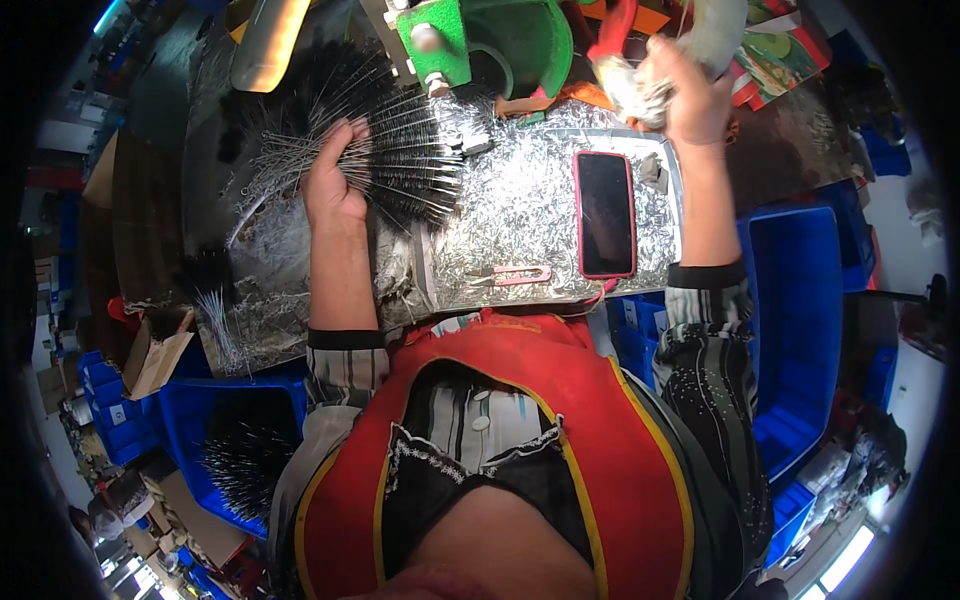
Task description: Assembling bundles of synthetic bristles and securing them using a benchtop machine in a workshop.
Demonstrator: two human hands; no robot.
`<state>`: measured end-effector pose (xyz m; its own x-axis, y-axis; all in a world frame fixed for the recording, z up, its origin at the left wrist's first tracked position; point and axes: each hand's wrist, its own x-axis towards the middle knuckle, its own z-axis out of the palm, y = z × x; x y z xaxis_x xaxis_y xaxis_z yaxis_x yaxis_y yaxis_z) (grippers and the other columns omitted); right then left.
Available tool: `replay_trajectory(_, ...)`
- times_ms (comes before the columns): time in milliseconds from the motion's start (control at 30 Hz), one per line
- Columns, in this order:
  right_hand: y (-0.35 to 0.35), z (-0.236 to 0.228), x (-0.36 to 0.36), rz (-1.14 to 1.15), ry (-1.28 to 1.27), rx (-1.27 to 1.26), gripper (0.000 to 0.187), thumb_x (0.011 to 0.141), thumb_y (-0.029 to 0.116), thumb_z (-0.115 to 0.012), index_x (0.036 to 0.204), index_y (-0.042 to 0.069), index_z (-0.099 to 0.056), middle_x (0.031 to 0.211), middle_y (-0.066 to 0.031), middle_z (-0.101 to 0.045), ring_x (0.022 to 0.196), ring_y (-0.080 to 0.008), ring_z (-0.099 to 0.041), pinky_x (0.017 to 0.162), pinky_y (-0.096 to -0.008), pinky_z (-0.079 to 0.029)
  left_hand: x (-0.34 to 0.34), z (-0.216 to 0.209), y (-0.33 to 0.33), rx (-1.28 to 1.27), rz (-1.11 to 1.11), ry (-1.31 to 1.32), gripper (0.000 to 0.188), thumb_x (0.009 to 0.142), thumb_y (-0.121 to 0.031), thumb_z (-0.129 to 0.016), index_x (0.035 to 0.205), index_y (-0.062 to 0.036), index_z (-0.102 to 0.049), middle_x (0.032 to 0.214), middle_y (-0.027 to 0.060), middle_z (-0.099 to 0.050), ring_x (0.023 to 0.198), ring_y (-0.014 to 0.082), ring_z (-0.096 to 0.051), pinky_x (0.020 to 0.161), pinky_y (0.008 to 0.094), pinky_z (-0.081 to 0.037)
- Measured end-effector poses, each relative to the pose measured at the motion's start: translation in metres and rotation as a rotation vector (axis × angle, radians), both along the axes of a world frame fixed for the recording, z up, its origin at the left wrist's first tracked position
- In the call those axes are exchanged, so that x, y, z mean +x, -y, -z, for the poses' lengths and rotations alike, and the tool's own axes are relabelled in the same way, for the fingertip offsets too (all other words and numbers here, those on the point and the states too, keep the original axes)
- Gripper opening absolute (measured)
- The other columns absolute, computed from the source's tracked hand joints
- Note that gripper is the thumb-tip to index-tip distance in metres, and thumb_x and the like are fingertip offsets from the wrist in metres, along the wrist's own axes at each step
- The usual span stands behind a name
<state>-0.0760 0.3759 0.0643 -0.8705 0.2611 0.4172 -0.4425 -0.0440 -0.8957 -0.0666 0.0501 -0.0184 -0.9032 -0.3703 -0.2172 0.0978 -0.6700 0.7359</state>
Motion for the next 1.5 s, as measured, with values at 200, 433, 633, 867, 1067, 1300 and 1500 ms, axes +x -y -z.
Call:
replay_trajectory(200, -0.014, 0.026, -0.013, -0.122, 0.068, 0.027, 0.028, 0.079, 0.01, -0.051, 0.053, 0.004, -0.042, 0.054, -0.0075, -0.045, 0.06, -0.0189, -0.051, 0.064, -0.029, -0.041, 0.002, -0.006, -0.009, 0.035, -0.105, 0.037, 0.018, 0.067, 0.009, -0.061, 0.085, 0.0058, -0.057, 0.08, 0.0167, -0.062, 0.068, 0.0232, -0.061, 0.067, 0.0302, -0.051)
replay_trajectory(433, -0.014, -0.039, -0.004, -0.139, 0.33, 0.04, 0.035, 0.077, 0.014, -0.055, 0.046, 0.007, -0.04, 0.046, -0.0063, -0.042, 0.053, -0.0175, -0.047, 0.057, -0.0282, -0.038, 0.001, -0.015, -0.016, 0.003, -0.145, 0.065, 0.016, 0.068, 0.008, -0.062, 0.083, 0.0051, -0.057, 0.078, 0.0151, -0.061, 0.067, 0.0222, -0.06, 0.063, 0.03, -0.051)
replay_trajectory(633, -0.021, -0.023, -0.007, -0.175, 0.165, -0.012, 0.025, 0.073, 0.011, -0.06, 0.053, 0.005, -0.048, 0.05, -0.0061, -0.048, 0.048, -0.017, -0.049, 0.051, -0.0287, -0.041, 0.0, -0.013, -0.017, -0.01, -0.155, 0.051, 0.017, 0.068, 0.009, -0.061, 0.083, 0.0058, -0.058, 0.079, 0.0153, -0.061, 0.066, 0.0227, -0.06, 0.062, 0.0298, -0.051)
replay_trajectory(867, -0.011, 0.039, -0.015, -0.084, 0.001, -0.093, 0.019, 0.079, 0.005, -0.05, 0.06, -0.001, -0.051, 0.059, -0.0088, -0.053, 0.056, -0.0177, -0.052, 0.059, -0.0278, -0.043, 0.003, -0.008, -0.002, -0.001, 0.148, -0.042, 0.025, 0.072, 0.007, -0.058, 0.097, 0.0089, -0.053, 0.088, 0.0207, -0.061, 0.081, 0.0268, -0.061, 0.077, 0.0338, -0.05)
replay_trajectory(1067, -0.008, -0.015, -0.005, -0.14, 0.228, -0.001, 0.036, 0.078, 0.012, -0.053, 0.045, 0.008, -0.039, 0.048, -0.0075, -0.045, 0.051, -0.0177, -0.045, 0.059, -0.0288, -0.039, 0.001, -0.001, -0.005, 0.014, 0.037, -0.025, 0.026, 0.073, 0.007, -0.058, 0.098, 0.008, -0.052, 0.091, 0.0202, -0.061, 0.083, 0.0265, -0.061, 0.08, 0.0331, -0.049)
replay_trajectory(1300, -0.009, -0.035, 0.0, -0.117, 0.316, 0.004, 0.036, 0.077, 0.013, -0.054, 0.045, 0.008, -0.04, 0.046, -0.0064, -0.043, 0.054, -0.0184, -0.047, 0.059, -0.0285, -0.039, -0.001, -0.006, -0.012, 0.01, -0.039, -0.019, 0.025, 0.069, 0.008, -0.06, 0.093, 0.007, -0.054, 0.081, 0.017, -0.063, 0.073, 0.0228, -0.061, 0.074, 0.0301, -0.05)
replay_trajectory(1500, -0.013, -0.041, -0.006, -0.176, 0.332, 0.056, 0.035, 0.078, 0.012, -0.054, 0.046, 0.007, -0.04, 0.046, -0.0056, -0.041, 0.053, -0.0187, -0.046, 0.056, -0.0288, -0.038, -0.002, -0.007, -0.012, 0.007, -0.061, -0.016, 0.022, 0.07, 0.008, -0.06, 0.091, 0.0064, -0.054, 0.081, 0.0173, -0.062, 0.073, 0.023, -0.061, 0.072, 0.0305, -0.05)
